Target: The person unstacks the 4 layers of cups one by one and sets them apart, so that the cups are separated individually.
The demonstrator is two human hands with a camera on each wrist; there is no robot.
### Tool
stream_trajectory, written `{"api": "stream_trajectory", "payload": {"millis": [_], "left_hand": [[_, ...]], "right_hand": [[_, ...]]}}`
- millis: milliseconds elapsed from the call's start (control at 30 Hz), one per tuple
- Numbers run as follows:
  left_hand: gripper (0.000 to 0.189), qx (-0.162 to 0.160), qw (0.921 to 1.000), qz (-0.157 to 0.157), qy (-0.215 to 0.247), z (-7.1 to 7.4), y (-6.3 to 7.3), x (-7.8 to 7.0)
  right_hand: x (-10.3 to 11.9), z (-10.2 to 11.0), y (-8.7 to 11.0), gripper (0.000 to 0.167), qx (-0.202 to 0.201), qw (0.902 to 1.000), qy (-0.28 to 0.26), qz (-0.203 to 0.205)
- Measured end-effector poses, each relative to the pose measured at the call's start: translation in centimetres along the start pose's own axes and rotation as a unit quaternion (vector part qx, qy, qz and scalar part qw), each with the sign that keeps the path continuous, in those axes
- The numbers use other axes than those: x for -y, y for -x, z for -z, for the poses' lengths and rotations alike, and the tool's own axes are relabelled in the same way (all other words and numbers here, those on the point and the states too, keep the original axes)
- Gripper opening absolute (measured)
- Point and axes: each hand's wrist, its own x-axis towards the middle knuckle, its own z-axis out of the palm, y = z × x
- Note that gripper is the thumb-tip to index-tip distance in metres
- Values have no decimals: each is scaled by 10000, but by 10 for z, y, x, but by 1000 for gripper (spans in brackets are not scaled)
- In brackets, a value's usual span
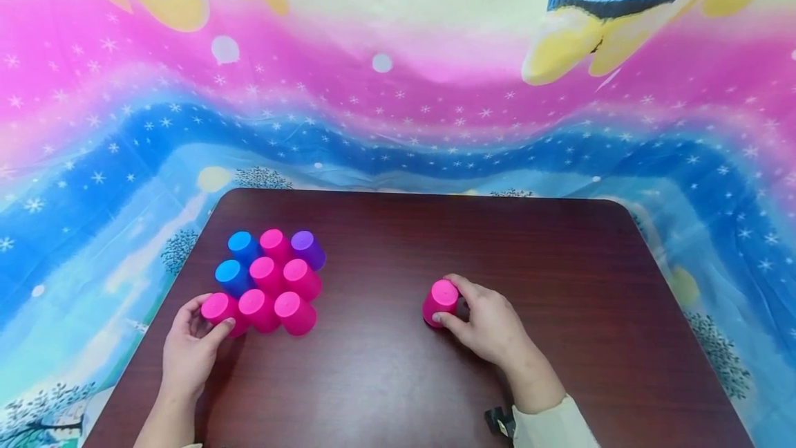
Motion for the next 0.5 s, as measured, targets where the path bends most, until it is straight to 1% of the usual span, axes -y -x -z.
{"api": "stream_trajectory", "payload": {"millis": [233, 367, 500], "left_hand": [[74, 44, 10000, 42, 20, 1, 2, -2], [74, 54, 10000, 63, -7, 2, 1, -2], [74, 66, 10000, 27, -5, 2, 0, -2]], "right_hand": [[23, -2, -9, 69, -42, 9995, -42, 314], [37, -5, -14, 69, -76, 9971, -167, 737], [50, -10, -19, 68, -161, 9924, -356, 1166]]}}
